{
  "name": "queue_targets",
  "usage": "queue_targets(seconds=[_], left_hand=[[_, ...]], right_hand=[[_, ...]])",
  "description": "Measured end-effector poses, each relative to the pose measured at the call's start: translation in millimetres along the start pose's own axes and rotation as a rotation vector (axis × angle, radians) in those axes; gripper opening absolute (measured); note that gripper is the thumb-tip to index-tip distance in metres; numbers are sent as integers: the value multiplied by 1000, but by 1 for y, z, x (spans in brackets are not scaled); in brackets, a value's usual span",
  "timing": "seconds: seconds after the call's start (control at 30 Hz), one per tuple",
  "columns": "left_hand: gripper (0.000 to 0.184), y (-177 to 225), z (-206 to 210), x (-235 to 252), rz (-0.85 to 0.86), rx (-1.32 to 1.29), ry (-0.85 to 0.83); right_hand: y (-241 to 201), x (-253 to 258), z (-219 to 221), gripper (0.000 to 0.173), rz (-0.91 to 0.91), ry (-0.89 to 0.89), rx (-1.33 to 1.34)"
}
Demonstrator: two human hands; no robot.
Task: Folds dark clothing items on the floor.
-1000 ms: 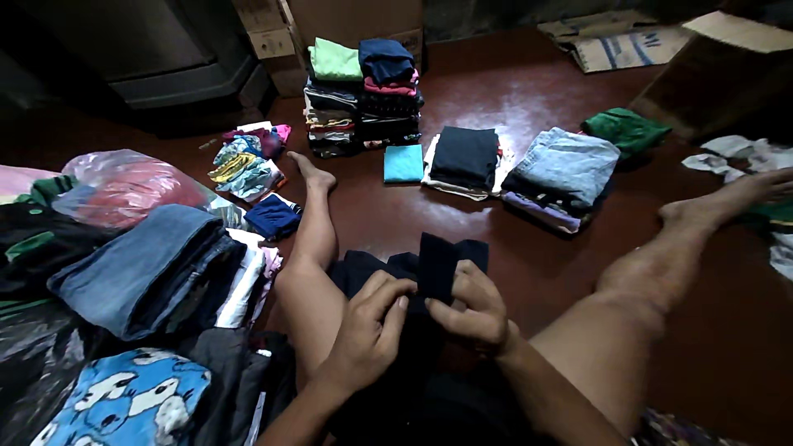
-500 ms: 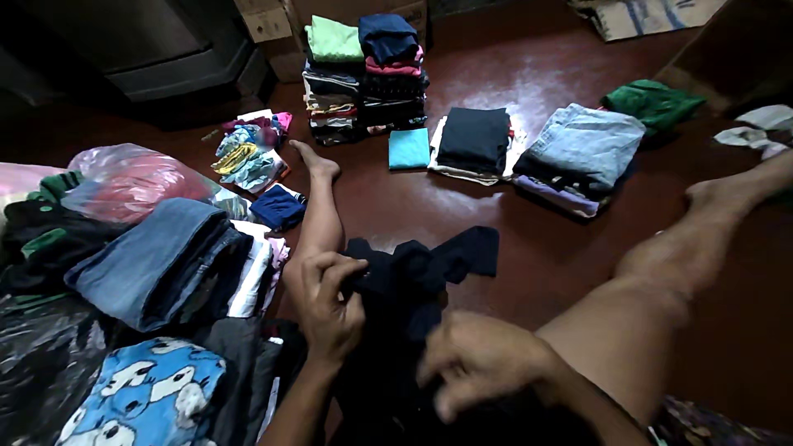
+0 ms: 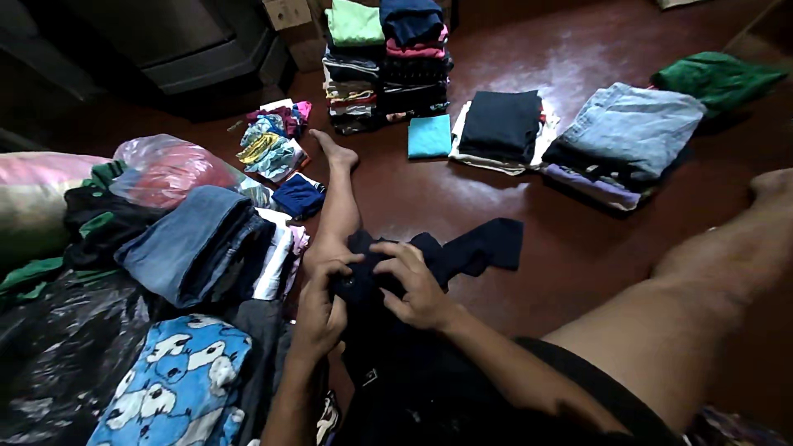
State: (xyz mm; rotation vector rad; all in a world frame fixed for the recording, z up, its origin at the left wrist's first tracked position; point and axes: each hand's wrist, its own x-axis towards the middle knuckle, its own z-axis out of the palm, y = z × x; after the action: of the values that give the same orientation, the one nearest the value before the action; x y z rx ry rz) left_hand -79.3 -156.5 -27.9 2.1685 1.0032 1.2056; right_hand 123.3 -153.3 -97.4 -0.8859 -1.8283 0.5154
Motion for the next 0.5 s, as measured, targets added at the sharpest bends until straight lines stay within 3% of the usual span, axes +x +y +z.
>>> queue_targets(seconds=[0.07,0.17,0.23,0.3,0.4,0.5], left_hand=[[14,-5,-1,-4,-5,51,-6],[21,-11,-1,-11,11,150,-30],[25,-12,2,-12,29,195,-25],[24,-12,6,-12,43,239,23],[18,-12,11,-12,78,309,80],[14,-8,15,-13,107,307,17]], right_hand=[[0,-3,5,31,26,-28,71],[8,-16,5,15,64,-85,196],[13,-20,-1,14,90,-203,372],[14,-22,-4,24,154,-305,539],[15,-23,-4,43,343,-397,576],[16,-24,4,36,416,-459,534]])
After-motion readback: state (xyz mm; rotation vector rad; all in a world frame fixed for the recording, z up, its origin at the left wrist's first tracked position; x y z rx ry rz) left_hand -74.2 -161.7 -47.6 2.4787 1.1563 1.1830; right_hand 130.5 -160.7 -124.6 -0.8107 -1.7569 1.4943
